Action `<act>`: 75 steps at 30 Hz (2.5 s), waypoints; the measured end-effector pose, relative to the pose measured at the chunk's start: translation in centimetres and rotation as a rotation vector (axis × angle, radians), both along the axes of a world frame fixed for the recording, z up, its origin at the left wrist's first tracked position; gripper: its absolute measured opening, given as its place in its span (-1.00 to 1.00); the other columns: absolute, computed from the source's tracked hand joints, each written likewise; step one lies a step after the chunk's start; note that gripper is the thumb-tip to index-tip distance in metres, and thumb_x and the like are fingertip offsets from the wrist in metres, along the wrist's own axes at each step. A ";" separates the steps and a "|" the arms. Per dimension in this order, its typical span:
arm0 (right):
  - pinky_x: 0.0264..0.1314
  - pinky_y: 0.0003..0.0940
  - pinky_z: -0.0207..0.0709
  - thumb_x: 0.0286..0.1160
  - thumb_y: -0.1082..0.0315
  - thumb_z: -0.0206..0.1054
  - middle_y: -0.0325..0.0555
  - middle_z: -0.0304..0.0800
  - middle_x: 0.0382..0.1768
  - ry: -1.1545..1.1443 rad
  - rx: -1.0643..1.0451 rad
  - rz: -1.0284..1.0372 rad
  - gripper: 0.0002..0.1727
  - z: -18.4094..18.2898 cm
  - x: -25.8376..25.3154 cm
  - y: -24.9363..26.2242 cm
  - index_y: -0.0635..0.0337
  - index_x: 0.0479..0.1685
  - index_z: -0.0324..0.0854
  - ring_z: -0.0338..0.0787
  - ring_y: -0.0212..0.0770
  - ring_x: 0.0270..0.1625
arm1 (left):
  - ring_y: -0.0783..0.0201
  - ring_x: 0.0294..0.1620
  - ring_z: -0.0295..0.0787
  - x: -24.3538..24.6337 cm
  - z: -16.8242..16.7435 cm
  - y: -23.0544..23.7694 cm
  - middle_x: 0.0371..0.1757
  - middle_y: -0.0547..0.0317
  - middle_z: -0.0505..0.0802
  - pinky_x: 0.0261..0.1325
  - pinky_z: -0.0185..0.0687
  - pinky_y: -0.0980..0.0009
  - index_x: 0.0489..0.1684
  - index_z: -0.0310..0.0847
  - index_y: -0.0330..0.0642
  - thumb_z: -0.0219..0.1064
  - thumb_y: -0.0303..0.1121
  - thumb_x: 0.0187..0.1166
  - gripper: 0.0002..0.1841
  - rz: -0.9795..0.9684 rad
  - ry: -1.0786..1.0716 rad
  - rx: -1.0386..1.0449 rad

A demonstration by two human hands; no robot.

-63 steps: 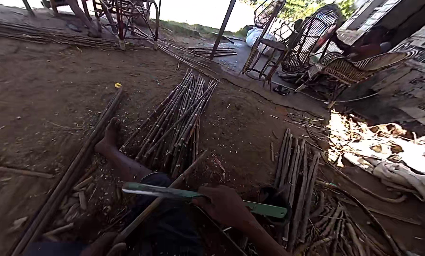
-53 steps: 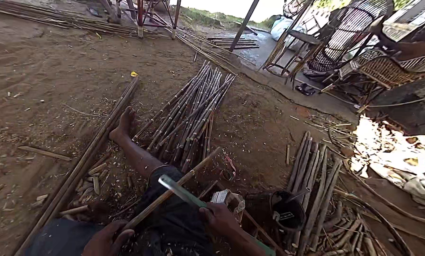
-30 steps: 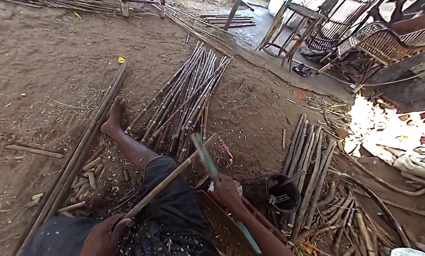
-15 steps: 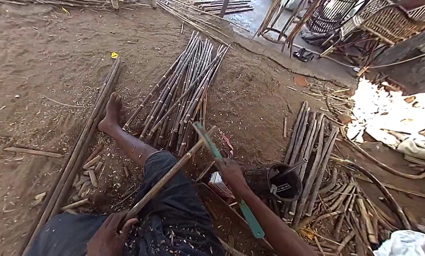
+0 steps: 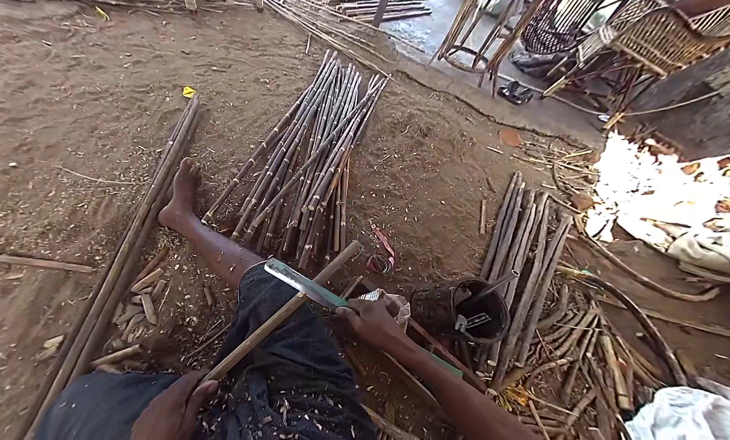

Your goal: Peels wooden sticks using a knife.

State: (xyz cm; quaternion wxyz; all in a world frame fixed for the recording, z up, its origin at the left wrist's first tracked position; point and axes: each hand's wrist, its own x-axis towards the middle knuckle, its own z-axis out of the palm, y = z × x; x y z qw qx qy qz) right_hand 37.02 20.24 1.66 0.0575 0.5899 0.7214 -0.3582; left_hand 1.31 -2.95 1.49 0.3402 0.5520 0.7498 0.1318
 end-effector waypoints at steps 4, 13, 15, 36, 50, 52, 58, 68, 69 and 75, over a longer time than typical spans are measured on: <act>-0.55 -0.02 0.50 0.75 -0.30 0.04 -0.01 0.57 -0.62 0.221 0.135 -0.399 -0.34 -0.5 2.5 1.8 0.17 -0.22 0.66 0.57 -0.05 -0.63 | -0.18 -0.22 0.86 0.4 -1.0 1.1 -0.26 -0.09 0.88 -0.13 0.64 -0.36 0.11 0.79 -0.15 -0.04 0.19 0.77 -0.38 0.040 0.018 0.036; -0.28 0.09 0.61 0.79 -0.18 0.09 0.00 0.66 -0.54 0.155 0.080 -0.309 -0.40 -2.2 -0.1 -2.2 0.21 -0.28 0.69 0.70 -0.01 -0.46 | 0.14 -0.39 0.74 -0.7 -2.1 2.3 -0.47 0.24 0.77 -0.19 0.64 -0.09 -0.11 0.76 -0.04 0.06 0.11 0.78 -0.54 0.086 -0.075 -0.057; -0.16 0.14 0.65 0.80 -0.20 0.03 0.03 0.71 -0.44 0.092 0.049 -0.244 -0.38 -1.7 -1.1 -3.5 0.19 -0.21 0.69 0.77 0.04 -0.33 | 0.08 -0.35 0.78 -0.1 -1.8 2.4 -0.42 0.17 0.80 -0.16 0.64 -0.14 -0.05 0.77 -0.06 0.13 0.10 0.76 -0.56 0.107 -0.044 -0.059; -0.18 0.18 0.62 0.75 -0.22 0.11 0.05 0.72 -0.47 0.085 0.066 -0.273 -0.40 -1.2 -1.3 -4.1 0.16 -0.25 0.72 0.76 0.07 -0.33 | 0.34 -0.57 0.63 -2.2 -2.6 3.0 -0.55 0.37 0.73 -0.36 0.60 0.22 -0.20 0.71 -0.03 0.02 0.03 0.82 -0.57 0.061 -0.238 -0.073; -0.09 0.16 0.65 0.72 -0.25 0.06 0.00 0.74 -0.39 0.063 0.006 -0.114 -0.39 -1.0 -1.1 -5.2 0.13 -0.18 0.72 0.80 0.03 -0.24 | 0.30 -0.42 0.74 -2.1 -3.1 3.4 -0.38 0.30 0.81 -0.26 0.69 0.17 -0.11 0.74 -0.01 0.41 0.13 0.51 -0.61 0.146 -0.258 -0.040; -0.20 0.09 0.63 0.74 -0.19 0.15 -0.01 0.71 -0.48 0.132 0.110 -0.332 -0.42 -2.3 -0.5 -3.7 0.19 -0.27 0.72 0.75 -0.01 -0.38 | 0.34 -0.48 0.72 -2.0 -3.2 3.3 -0.42 0.34 0.81 -0.33 0.67 0.26 -0.14 0.73 0.01 0.35 0.13 0.57 -0.63 0.150 -0.297 -0.067; -0.12 0.17 0.65 0.73 -0.22 0.08 0.02 0.74 -0.41 0.089 0.037 -0.126 -0.39 -1.9 -1.0 -5.4 0.18 -0.19 0.73 0.79 0.05 -0.27 | 0.35 -0.56 0.66 -2.7 -2.7 4.0 -0.45 0.31 0.80 -0.42 0.60 0.35 -0.14 0.72 -0.03 0.27 0.07 0.67 -0.64 0.120 -0.366 -0.117; -0.36 -0.01 0.64 0.79 -0.13 0.09 -0.07 0.66 -0.57 0.182 0.065 -0.282 -0.43 -2.7 -0.3 -3.3 0.21 -0.27 0.69 0.71 -0.08 -0.51 | 0.38 -0.63 0.59 -2.7 -2.5 4.8 -0.54 0.31 0.74 -0.50 0.50 0.43 -0.21 0.70 -0.08 0.17 0.01 0.75 -0.63 0.081 -0.488 -0.174; -0.21 0.08 0.65 0.76 -0.16 0.07 -0.02 0.70 -0.49 0.130 0.026 -0.157 -0.41 -2.3 -0.8 -4.4 0.20 -0.21 0.72 0.75 -0.01 -0.38 | 0.38 -0.63 0.60 -2.6 -2.5 5.0 -0.55 0.31 0.75 -0.51 0.51 0.43 -0.21 0.70 -0.08 0.17 0.00 0.75 -0.64 0.087 -0.481 -0.167; -0.29 0.04 0.65 0.77 -0.15 0.12 -0.03 0.69 -0.53 0.160 0.124 -0.330 -0.42 -3.3 -0.9 -3.2 0.21 -0.27 0.70 0.74 -0.04 -0.45 | 0.39 -0.67 0.56 -3.0 -2.3 5.2 -0.58 0.28 0.72 -0.57 0.46 0.48 -0.22 0.71 -0.09 0.09 0.03 0.77 -0.58 0.055 -0.579 -0.210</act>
